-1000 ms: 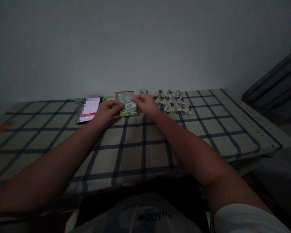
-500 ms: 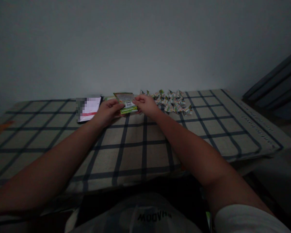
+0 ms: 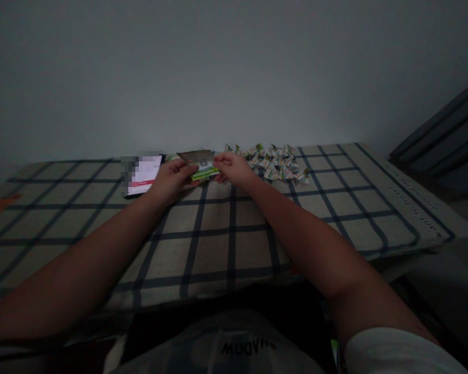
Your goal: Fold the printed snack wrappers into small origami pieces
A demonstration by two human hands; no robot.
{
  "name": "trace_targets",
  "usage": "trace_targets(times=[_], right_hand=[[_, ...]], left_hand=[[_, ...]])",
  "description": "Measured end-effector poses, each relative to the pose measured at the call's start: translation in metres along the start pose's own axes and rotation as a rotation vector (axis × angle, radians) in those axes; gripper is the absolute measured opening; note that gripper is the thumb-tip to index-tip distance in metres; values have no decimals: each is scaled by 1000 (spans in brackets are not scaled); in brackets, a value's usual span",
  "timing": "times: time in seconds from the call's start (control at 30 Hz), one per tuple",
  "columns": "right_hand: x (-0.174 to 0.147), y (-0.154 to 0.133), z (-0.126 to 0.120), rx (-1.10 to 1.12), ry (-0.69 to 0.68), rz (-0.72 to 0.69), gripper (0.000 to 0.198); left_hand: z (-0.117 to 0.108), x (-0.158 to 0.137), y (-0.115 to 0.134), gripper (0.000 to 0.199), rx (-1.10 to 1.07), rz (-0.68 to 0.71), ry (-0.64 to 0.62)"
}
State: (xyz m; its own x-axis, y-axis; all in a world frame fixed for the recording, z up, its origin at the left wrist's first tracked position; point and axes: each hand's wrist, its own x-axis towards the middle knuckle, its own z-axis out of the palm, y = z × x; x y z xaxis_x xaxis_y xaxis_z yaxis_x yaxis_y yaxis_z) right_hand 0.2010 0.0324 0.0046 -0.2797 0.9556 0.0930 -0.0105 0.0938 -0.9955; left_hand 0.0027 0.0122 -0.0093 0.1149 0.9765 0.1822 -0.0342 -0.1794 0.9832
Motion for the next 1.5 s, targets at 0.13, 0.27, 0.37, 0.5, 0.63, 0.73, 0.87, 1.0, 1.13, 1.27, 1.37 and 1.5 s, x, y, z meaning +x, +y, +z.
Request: trace_targets(times=[0.13,0.27,0.37,0.5,0.63,0.73,0.87,1.0,1.13,1.27,1.37,1.5], right_hand=[[-3,-2,1,19,-34,13,14],[-7,-7,4,62,-39,75,9],[-7,-8,5,94,-44,112,12],[-5,-6,4,90,-57,142,17],[-3,-4,2,51,-73,106,15],[-4,-4,2,43,-69,99,19],[-5,-5,3,69,-61,136,16],[-7,-7,4,123,-70,176,16],[-9,-10,4,102,-84,189,15],[-10,-12,4,71,-101,172,19],[-11,-13,4,42,-103,201,19],[-11,-12,4,17,-127,169,16]], left_hand=[[0,-1,0,38,-1,-23,-114],[0,-1,0,33,2,-16,-89],[-1,0,-1,32,-1,-24,-54],[0,1,0,34,-10,-7,-19],[2,1,-1,38,-40,43,-64],[2,0,-3,40,-18,60,-137],[0,0,-5,43,90,118,-131],[-2,2,-7,45,129,142,-96],[-1,2,-4,47,144,150,-74],[2,0,0,37,70,123,-76],[2,0,0,35,44,116,-99],[1,1,-3,32,25,100,-117]])
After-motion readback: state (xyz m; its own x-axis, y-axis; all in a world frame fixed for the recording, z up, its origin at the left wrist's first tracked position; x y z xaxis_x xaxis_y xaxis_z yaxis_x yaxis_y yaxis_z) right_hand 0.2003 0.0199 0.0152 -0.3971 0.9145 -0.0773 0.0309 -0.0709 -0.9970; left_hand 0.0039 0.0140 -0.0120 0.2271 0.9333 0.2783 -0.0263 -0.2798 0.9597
